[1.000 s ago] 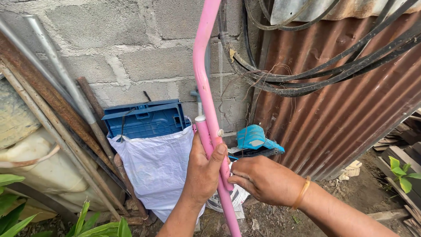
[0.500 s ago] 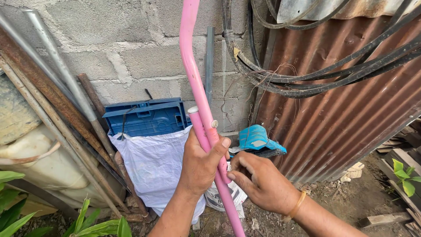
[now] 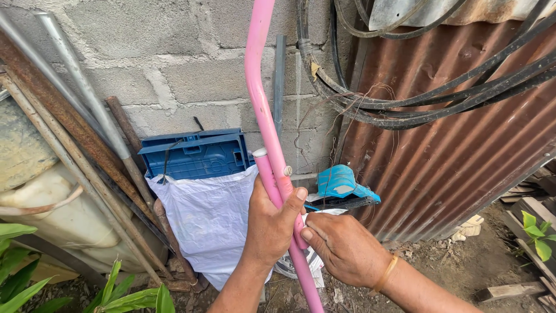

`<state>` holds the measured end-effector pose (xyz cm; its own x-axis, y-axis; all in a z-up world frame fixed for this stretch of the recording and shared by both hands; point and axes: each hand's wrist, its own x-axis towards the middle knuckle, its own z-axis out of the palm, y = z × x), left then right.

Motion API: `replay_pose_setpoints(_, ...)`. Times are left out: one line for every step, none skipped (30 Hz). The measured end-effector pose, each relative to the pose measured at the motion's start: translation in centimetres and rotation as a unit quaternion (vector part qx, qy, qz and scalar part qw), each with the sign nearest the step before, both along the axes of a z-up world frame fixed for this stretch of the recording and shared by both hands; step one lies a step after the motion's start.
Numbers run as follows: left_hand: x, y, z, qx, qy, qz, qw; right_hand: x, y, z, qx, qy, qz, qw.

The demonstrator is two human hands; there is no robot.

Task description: Assembling and tying together pink plastic pipes using thin wire.

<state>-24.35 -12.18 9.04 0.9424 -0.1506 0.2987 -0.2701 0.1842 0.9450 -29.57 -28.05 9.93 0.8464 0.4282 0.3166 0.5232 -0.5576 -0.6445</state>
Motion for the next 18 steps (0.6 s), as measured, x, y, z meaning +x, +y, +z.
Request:
replay_pose_setpoints(0.0,0.1,-0.2,0.0,0.0,0.001,1.0,-0.1,0.2,-0.3,0.0,0.0,0.001,1.0)
replay_pose_setpoints(0.0,0.1,-0.5,0.006,-0.012,0.009,1.0,-0.1,0.4,-0.5,0.005,0.011,-0.011,1.0)
replay_pose_setpoints(0.0,0.2,-0.7,0.011,-0.024,0.017,1.0,-0.2,0.5,-0.8,0.01,0.022,-0.024,0.999)
replay_pose_setpoints(-0.1,0.2,-0.7,0.01,-0.025,0.018,0.999,-0.3,0.7,-0.8,0.01,0.021,-0.023,0.999)
replay_pose_setpoints(-0.1,0.2,-0.8,0.018,-0.029,0.025,0.999,-0.4,1.0,-0.8,0.013,0.024,-0.033,0.999)
replay_pose_setpoints(-0.2,0.3,-0.8,0.027,-0.032,0.032,0.999,-0.5,1.2,-0.8,0.016,0.028,-0.043,0.999)
replay_pose_setpoints(-0.2,0.3,-0.9,0.026,-0.033,0.033,0.999,-0.6,1.3,-1.0,0.015,0.027,-0.042,0.999)
replay_pose_setpoints(-0.3,0.4,-0.9,0.029,-0.028,0.034,0.999,-0.7,1.4,-1.1,0.027,0.04,-0.051,0.998)
replay_pose_setpoints(-0.3,0.4,-1.0,0.031,-0.024,0.035,0.999,-0.8,1.6,-1.3,0.039,0.053,-0.061,0.996)
replay_pose_setpoints(-0.4,0.4,-1.0,0.031,-0.024,0.035,0.999,-0.8,1.6,-1.4,0.039,0.053,-0.06,0.996)
replay_pose_setpoints(-0.5,0.5,-0.9,0.031,-0.024,0.035,0.999,-0.8,1.7,-1.5,0.051,0.061,-0.063,0.995)
replay_pose_setpoints(-0.5,0.6,-0.9,0.032,-0.024,0.035,0.999,-0.7,1.7,-1.6,0.063,0.069,-0.066,0.993)
replay_pose_setpoints(-0.5,0.5,-0.8,0.031,-0.024,0.036,0.999,-0.6,1.6,-1.7,0.062,0.068,-0.064,0.994)
replay_pose_setpoints(-0.6,0.6,-0.8,0.035,-0.025,0.039,0.998,-0.6,1.6,-1.9,0.068,0.068,-0.062,0.993)
replay_pose_setpoints(-0.6,0.6,-0.7,0.039,-0.025,0.042,0.998,-0.6,1.5,-2.1,0.074,0.067,-0.06,0.993)
replay_pose_setpoints(-0.7,0.6,-0.8,0.038,-0.025,0.042,0.998,-0.5,1.6,-2.6,0.073,0.067,-0.06,0.993)
replay_pose_setpoints(-0.7,0.5,-0.9,0.045,-0.024,0.05,0.997,-0.5,1.6,-3.1,0.081,0.085,-0.07,0.991)
replay_pose_setpoints(-0.7,0.4,-0.9,0.05,-0.024,0.058,0.997,-0.4,1.6,-3.6,0.088,0.102,-0.079,0.988)
